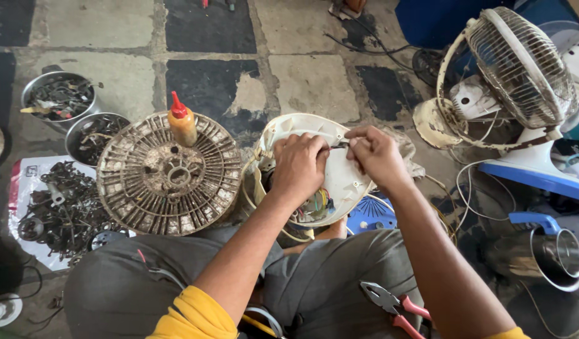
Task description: The person repairs a fan base by stripping wires with pliers, applying electrical tape, and using a screwdriver to reassemble the internal components and housing.
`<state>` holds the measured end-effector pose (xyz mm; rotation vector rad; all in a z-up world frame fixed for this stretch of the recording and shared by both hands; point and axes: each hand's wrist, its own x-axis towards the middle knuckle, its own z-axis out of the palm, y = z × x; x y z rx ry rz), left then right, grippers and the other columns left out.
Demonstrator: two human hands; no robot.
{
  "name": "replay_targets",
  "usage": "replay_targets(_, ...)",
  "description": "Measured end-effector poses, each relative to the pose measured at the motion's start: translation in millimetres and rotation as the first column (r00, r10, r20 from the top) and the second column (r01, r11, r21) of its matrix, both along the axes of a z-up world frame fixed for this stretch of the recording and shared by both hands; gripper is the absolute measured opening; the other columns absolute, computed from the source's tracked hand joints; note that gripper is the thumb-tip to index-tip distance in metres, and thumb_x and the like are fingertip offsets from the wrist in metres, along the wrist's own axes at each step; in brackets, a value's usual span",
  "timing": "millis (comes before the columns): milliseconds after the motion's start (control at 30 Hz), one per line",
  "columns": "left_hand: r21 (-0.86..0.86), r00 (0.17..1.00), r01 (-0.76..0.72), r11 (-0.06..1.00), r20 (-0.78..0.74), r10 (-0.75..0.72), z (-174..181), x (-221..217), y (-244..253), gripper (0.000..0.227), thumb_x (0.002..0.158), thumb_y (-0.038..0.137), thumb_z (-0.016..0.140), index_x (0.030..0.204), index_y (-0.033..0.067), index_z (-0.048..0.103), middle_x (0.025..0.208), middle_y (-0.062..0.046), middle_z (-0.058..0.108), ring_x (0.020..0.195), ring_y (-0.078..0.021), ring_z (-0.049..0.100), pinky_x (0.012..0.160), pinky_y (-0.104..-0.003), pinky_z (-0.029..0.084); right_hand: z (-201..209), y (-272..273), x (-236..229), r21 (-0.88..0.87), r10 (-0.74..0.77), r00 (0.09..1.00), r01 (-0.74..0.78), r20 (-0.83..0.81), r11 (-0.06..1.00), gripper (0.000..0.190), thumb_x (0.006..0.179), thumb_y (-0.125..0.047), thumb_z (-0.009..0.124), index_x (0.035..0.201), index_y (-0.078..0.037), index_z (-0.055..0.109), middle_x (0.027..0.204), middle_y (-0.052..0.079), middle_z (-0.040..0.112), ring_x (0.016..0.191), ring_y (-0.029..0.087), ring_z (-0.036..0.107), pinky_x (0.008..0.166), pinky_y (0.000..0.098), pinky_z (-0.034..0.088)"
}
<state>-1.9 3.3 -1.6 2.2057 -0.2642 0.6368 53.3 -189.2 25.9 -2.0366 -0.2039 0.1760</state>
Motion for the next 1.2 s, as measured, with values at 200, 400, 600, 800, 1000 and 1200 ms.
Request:
replay_targets(200,-0.097,0.997,-0.041,0.994,0.058,0.047,-15.3,9.6,-5.3,0.010,0.089,0.018,0.069,0.094,0.0108,0.064,0.079,-0.006,0.069,0.079,-0.0302,0.066,0.084,-0.050,0.043,-20.6,2.6,-25.1,0.117,-0.097,0.977,0.121,-0.189,0.986,0.022,0.097,-0.005,0.057,0.116,0.002,0.067,0.077,0.005,0.068,0.054,0.008,0.054,0.048,0.0239,0.045)
replay_targets(400,-0.124,0.993,-0.042,0.991,0.105,0.055,-15.4,9.3,-0.3,0.012,0.088,0.017,0.067,0.089,0.0087,0.059,0.070,-0.007,0.066,0.069,-0.0319,0.066,0.074,-0.052,0.043,4.2,-5.4,-35.2,0.532,-0.095,0.950,0.248,-0.298,0.810,0.021,0.101,-0.009,0.060,0.121,-0.003,0.062,0.076,0.005,0.063,0.055,0.009,0.054,0.050,0.0223,0.045)
replay_targets(600,-0.039,0.993,-0.095,0.995,0.071,0.098,-12.0,6.8,0.0,0.009,0.088,0.015,0.065,0.086,0.0085,0.060,0.068,-0.010,0.064,0.070,-0.0340,0.064,0.073,-0.053,0.042,11.8,-3.9,-48.0,0.477,-0.224,0.962,0.271,-0.154,0.836,0.022,0.100,-0.006,0.058,0.120,-0.002,0.065,0.079,0.005,0.064,0.061,0.010,0.057,0.054,0.0234,0.048)
replay_targets(800,-0.030,0.994,-0.105,0.994,0.039,0.106,-15.1,4.1,0.7,0.011,0.088,0.017,0.066,0.088,0.0073,0.061,0.071,-0.012,0.065,0.074,-0.0348,0.064,0.077,-0.054,0.044,71.1,-91.2,-31.3,0.920,-0.580,0.813,0.263,-0.050,0.290,0.027,0.098,0.007,0.056,0.123,-0.002,0.059,0.101,0.015,0.068,0.075,0.018,0.066,0.066,0.0268,0.056)
replay_targets(1000,-0.071,0.996,-0.079,0.994,0.031,0.081,-17.4,7.6,-5.6,0.012,0.087,0.015,0.068,0.096,0.0084,0.065,0.079,-0.010,0.069,0.079,-0.0326,0.065,0.078,-0.052,0.045,94.8,-163.2,-28.4,-0.289,-0.503,0.660,0.723,0.557,0.628,0.035,0.106,0.003,0.051,0.140,-0.001,0.059,0.116,0.019,0.070,0.090,0.020,0.074,0.076,0.0299,0.059)
replay_targets(1200,-0.067,0.995,-0.051,0.996,0.082,0.056,-13.0,4.8,-6.7,0.006,0.090,0.016,0.069,0.096,0.0126,0.067,0.083,-0.008,0.071,0.084,-0.0323,0.065,0.079,-0.051,0.044,45.8,-89.0,-41.9,-0.245,-0.298,0.916,0.364,0.269,0.898,0.027,0.098,-0.015,0.064,0.123,-0.010,0.074,0.104,0.005,0.079,0.086,0.011,0.075,0.074,0.0265,0.062)
